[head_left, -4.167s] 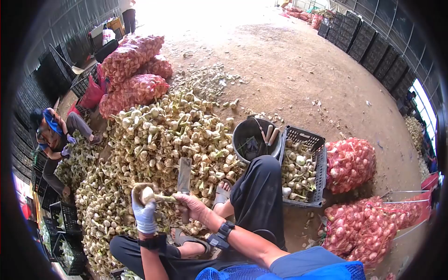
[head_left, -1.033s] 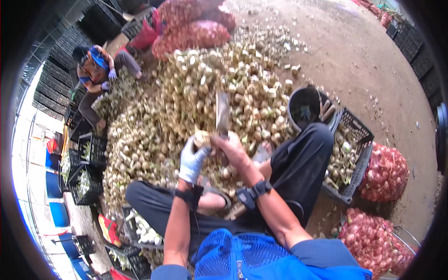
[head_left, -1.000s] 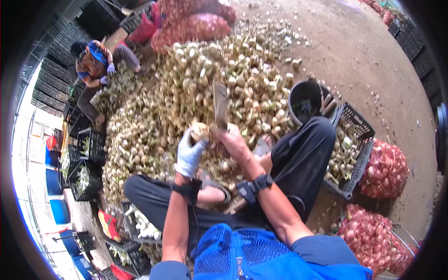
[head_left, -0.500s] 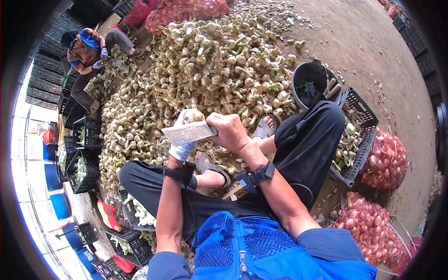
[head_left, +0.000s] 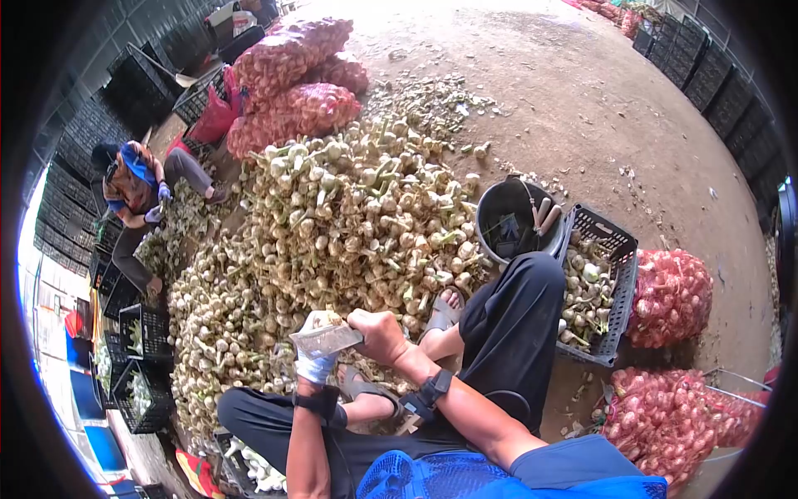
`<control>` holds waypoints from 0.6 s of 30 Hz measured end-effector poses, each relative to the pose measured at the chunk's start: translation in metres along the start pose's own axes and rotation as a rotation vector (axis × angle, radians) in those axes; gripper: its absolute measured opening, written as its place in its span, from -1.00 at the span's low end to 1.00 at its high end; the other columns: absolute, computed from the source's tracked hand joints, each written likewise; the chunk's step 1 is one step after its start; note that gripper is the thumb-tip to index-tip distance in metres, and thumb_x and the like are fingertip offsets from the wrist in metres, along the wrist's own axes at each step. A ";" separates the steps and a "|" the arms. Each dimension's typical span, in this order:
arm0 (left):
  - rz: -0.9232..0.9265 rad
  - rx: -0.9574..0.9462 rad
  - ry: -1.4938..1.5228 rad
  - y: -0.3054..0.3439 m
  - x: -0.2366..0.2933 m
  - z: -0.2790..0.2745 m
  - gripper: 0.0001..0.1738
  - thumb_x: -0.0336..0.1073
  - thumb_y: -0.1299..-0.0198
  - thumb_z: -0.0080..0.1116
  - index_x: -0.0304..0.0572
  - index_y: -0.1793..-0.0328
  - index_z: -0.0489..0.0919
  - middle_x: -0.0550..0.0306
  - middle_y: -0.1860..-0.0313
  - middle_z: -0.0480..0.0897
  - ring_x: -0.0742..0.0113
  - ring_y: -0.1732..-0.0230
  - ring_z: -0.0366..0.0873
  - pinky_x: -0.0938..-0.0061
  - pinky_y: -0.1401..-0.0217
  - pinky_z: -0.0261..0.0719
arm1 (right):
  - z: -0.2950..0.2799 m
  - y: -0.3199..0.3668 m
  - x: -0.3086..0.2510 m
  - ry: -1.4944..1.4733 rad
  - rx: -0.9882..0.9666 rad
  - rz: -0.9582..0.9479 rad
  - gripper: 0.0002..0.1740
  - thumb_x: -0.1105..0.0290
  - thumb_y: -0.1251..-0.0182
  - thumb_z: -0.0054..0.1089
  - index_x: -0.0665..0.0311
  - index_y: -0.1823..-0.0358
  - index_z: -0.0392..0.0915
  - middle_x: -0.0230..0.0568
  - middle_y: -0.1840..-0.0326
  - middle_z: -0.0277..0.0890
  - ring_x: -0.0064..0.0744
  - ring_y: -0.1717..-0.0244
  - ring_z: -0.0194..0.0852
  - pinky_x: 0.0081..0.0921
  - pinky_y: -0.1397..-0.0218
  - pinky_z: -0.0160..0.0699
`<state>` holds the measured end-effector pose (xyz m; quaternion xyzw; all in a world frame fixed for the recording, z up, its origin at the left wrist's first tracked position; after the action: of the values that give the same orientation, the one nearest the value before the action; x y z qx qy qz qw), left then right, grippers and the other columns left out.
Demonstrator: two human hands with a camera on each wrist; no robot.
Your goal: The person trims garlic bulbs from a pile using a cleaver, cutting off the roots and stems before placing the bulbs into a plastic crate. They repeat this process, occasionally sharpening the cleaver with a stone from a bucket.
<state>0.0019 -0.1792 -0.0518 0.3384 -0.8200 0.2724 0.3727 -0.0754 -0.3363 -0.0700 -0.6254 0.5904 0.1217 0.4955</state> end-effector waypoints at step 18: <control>-0.070 0.223 0.922 -0.018 0.077 0.010 -0.34 -0.02 -0.10 0.48 -0.21 -0.20 0.46 0.14 0.11 0.62 0.35 0.15 0.61 0.48 0.06 0.61 | 0.010 0.016 0.004 -1.508 -0.042 1.015 -0.73 0.17 -0.34 0.34 0.22 0.26 0.55 -0.45 0.58 0.45 -0.62 0.66 0.32 -0.54 0.54 0.56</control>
<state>-0.0270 -0.2243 0.0069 0.2477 -0.5228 0.4680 0.6681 -0.0839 -0.3282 -0.0855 -0.0537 0.3117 0.7129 0.6259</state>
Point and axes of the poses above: each hand's wrist, its own y-axis away from the middle knuckle, its own z-axis out of the palm, x = y × z, the point moved 1 cm from there along -y, towards the middle knuckle
